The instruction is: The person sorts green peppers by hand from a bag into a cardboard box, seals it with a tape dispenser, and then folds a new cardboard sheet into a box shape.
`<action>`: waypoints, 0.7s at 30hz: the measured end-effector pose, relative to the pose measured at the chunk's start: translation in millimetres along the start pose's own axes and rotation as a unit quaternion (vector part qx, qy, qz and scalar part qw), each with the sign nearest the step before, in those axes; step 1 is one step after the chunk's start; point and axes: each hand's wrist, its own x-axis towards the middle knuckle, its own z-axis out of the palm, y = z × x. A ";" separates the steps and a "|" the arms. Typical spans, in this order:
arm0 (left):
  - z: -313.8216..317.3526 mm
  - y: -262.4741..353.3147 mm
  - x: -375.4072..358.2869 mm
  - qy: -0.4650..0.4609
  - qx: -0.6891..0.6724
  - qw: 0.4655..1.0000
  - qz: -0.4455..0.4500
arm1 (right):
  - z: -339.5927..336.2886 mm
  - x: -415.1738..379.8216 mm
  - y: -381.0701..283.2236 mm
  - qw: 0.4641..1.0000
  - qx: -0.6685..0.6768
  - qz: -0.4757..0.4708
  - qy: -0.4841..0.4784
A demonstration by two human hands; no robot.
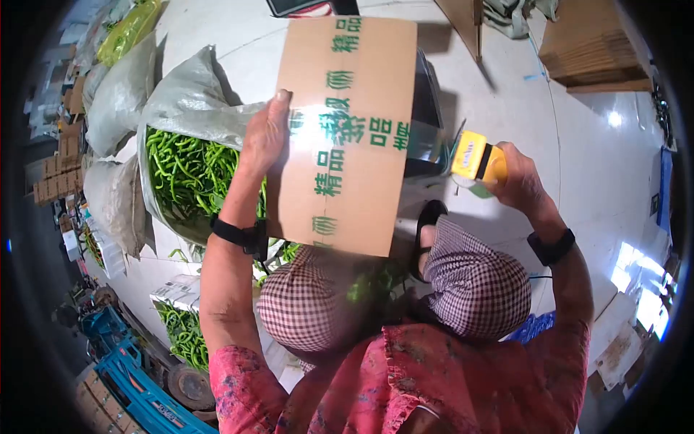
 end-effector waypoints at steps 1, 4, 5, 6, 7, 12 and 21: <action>-1.1 -1.6 -1.1 0.004 0.011 1.000 -0.002 | 13.9 -23.3 18.3 1.000 0.002 0.006 -0.004; 1.0 21.5 -9.4 -0.002 -0.016 0.998 -0.066 | 49.1 -59.0 58.8 0.990 0.037 0.118 -0.063; 3.7 13.8 -5.5 0.010 -0.017 0.999 -0.046 | 59.0 -59.2 64.0 0.996 0.015 0.083 -0.021; 4.3 7.1 -5.8 0.003 -0.014 0.999 -0.052 | 64.9 -59.1 62.2 0.999 -0.005 0.051 0.018; 1.9 1.6 -9.1 -0.005 -0.003 0.998 -0.056 | 68.2 -54.1 61.6 0.997 0.015 0.074 -0.002; -0.1 9.8 -2.0 0.008 0.055 0.997 -0.049 | 70.4 -12.3 35.3 0.993 -0.018 0.101 -0.050; 10.2 21.3 -7.8 0.014 0.082 0.996 -0.018 | 91.2 101.8 -19.4 0.932 -0.236 0.016 -0.275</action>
